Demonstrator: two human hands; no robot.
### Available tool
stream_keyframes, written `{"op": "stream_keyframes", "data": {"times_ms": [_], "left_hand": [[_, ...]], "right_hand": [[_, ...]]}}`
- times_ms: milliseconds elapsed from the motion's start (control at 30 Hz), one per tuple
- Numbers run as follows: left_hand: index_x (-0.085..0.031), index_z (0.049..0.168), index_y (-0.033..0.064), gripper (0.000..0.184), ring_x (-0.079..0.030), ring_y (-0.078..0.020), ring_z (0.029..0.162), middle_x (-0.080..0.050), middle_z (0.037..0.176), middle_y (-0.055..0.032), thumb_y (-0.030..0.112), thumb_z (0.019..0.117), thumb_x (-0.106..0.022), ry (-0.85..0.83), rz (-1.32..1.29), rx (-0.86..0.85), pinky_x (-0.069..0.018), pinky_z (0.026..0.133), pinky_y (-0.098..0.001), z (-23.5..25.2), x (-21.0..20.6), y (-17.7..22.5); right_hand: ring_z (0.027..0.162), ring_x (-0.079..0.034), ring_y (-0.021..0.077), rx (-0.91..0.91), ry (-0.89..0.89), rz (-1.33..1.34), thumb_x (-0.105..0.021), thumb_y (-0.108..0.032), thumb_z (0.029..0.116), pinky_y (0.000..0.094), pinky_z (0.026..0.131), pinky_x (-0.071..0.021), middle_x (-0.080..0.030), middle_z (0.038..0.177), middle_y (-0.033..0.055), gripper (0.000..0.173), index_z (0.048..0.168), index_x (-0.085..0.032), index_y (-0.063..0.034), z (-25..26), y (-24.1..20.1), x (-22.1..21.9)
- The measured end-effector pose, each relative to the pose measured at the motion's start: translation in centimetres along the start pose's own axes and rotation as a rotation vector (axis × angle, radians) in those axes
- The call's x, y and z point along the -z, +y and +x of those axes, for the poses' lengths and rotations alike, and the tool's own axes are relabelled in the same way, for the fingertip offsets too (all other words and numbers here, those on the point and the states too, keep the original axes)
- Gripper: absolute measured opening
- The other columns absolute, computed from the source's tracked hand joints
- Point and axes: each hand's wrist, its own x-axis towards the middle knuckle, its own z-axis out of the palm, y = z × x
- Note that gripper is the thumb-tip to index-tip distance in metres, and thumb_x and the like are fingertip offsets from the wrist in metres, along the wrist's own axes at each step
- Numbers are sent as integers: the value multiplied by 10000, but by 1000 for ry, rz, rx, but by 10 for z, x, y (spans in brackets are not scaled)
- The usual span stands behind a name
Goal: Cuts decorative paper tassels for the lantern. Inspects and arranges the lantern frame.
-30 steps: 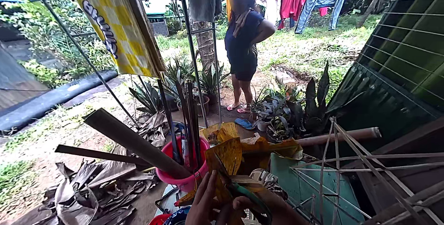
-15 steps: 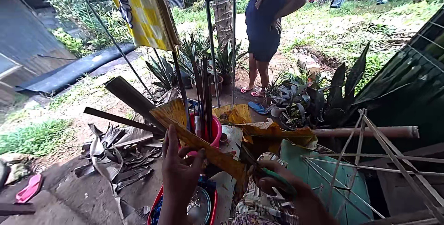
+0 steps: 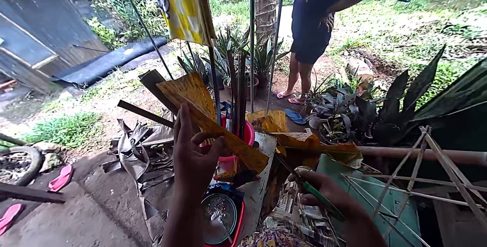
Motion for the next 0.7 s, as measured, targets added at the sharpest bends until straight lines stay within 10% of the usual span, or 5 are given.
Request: {"op": "stream_keyframes", "data": {"times_ms": [700], "left_hand": [[-259,1627,255,1091,-730,-132,819,-221,1666,-39,-163,755,-764,-105,-73,3,-642,668,-296,6,3,1]], "right_hand": [[612,-565,-54,55,-102,107,-868,-469,780,129,547,-478,-659,766,-108,534,1153,-738,-111,15,-33,-19]]}}
